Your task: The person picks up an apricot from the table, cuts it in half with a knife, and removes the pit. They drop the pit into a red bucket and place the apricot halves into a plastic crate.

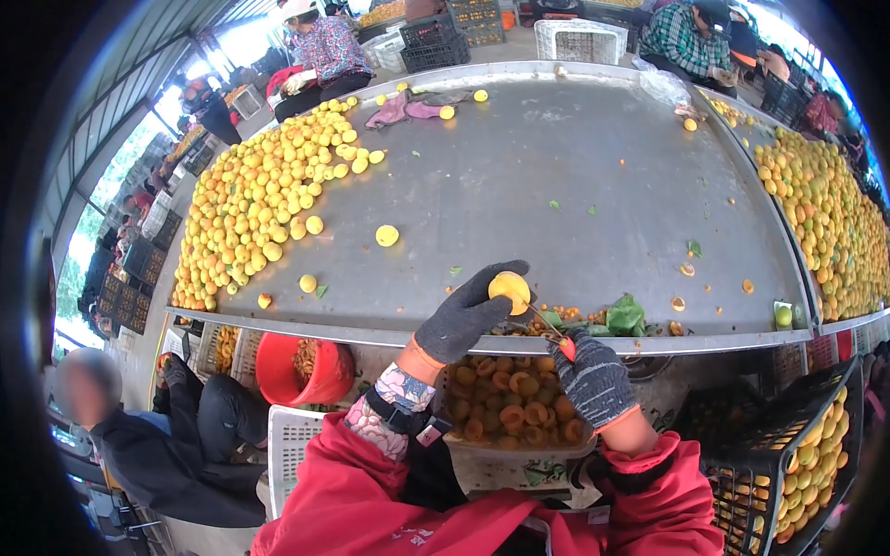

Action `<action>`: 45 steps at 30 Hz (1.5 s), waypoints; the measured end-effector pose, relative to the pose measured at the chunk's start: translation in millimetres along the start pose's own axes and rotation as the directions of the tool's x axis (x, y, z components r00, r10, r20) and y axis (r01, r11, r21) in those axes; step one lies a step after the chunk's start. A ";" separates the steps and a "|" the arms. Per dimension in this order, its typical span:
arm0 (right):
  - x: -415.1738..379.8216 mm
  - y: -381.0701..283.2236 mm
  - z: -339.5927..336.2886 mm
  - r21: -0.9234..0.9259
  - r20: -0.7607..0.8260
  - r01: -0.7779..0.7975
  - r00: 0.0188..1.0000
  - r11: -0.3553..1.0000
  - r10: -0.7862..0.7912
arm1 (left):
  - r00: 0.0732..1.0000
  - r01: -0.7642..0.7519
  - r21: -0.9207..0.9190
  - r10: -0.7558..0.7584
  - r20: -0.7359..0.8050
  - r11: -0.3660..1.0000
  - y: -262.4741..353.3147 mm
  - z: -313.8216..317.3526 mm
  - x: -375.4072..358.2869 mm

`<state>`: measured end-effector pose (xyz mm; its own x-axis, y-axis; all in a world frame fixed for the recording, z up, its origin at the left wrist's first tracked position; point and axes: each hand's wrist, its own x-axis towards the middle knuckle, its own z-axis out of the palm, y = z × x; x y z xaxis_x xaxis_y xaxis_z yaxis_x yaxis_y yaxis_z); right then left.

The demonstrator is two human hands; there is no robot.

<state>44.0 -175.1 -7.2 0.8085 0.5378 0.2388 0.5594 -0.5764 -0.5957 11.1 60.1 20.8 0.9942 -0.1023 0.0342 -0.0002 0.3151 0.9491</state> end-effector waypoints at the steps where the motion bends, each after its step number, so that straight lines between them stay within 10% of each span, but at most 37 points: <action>1: -0.3 1.4 2.0 0.032 0.019 -0.010 1.000 0.999 0.010 | 1.000 -0.008 0.087 0.009 -0.011 0.996 -4.8 -4.5 2.1; 2: -3.0 7.5 10.9 0.041 0.004 -0.006 1.000 0.999 0.006 | 1.000 -0.014 0.174 0.018 -0.020 0.985 -8.6 -7.6 3.3; 8: -11.0 -4.2 37.4 0.246 -0.013 -0.086 0.996 0.965 0.092 | 0.994 0.066 -0.634 0.002 0.106 0.770 -31.1 16.2 2.7; 23: 3.7 -0.4 11.8 0.112 0.065 -0.106 0.993 0.988 0.099 | 0.997 0.049 -0.183 -0.058 -0.042 0.982 -5.8 11.7 1.3; 26: 2.1 3.7 15.8 0.118 0.075 -0.100 0.993 0.988 0.091 | 0.999 -0.021 0.412 0.031 -0.019 0.911 1.4 6.9 3.7; 29: -2.8 8.1 31.4 0.208 0.101 -0.145 0.987 0.967 0.126 | 0.997 0.034 0.221 -0.017 -0.078 0.975 -10.2 7.1 1.9; 32: -5.4 -6.6 43.3 0.373 0.089 -0.203 0.979 0.905 0.183 | 0.979 0.110 -0.464 -0.177 -0.103 0.879 -27.0 22.1 -1.0; 35: -6.6 -13.4 47.0 0.381 0.072 -0.219 0.976 0.898 0.208 | 1.000 -0.019 -0.243 0.015 -0.018 0.970 -51.3 24.8 2.1; 42: -0.4 -5.8 24.3 0.276 0.169 -0.260 0.961 0.925 0.220 | 0.979 0.168 -0.179 -0.185 -0.082 0.969 -33.5 6.6 10.0; 45: 2.5 0.3 19.6 0.220 0.181 -0.215 0.968 0.952 0.176 | 0.991 0.087 0.257 -0.057 -0.123 0.963 -5.8 14.8 6.1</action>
<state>42.6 -161.9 -21.8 0.8479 0.5301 -0.0129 0.3184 -0.5284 -0.7870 15.6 43.7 20.2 0.9983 -0.0034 -0.0584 0.0585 0.0523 0.9969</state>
